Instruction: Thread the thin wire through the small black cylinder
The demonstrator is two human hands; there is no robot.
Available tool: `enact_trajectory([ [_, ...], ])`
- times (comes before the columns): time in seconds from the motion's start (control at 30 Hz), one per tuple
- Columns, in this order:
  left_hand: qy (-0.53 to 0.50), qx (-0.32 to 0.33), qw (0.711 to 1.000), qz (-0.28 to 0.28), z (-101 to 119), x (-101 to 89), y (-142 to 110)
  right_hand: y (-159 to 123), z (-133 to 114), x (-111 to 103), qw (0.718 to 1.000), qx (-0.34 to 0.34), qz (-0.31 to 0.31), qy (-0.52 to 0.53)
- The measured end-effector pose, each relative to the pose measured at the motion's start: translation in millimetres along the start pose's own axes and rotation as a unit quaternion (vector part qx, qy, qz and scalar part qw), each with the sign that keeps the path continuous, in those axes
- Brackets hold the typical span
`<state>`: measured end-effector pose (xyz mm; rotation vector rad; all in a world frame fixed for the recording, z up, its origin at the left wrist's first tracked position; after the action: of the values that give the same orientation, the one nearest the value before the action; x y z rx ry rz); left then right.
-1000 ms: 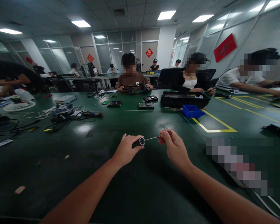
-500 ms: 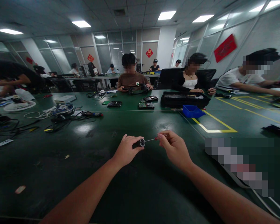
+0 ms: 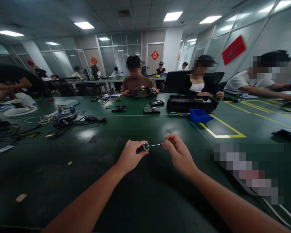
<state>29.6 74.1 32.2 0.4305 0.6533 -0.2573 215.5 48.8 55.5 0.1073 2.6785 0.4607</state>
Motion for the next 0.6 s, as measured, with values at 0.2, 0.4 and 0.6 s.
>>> enact_trajectory([
  [0.2,0.001,0.033,0.999,0.002,3,-4.1,1,7,37,15,0.947,0.165,-0.015,0.274],
  [0.4,0.020,0.021,1.000,-0.006,-2,-2.4,1,7,35,5,0.976,0.120,0.012,0.183],
  [0.6,0.020,0.023,1.000,-0.002,1,-2.6,0,2,9,-6,0.999,0.022,0.031,0.001],
])
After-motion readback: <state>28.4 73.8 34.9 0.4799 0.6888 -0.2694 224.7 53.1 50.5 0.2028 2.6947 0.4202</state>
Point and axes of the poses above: each hand's wrist, its own y-axis towards the middle knuckle, its own x-axis out of the palm, z = x × y, the point moved 9 cm from there along y, towards the middle knuckle, and after that the axes turned 8 degrees about -y, right-handed, at the moved point
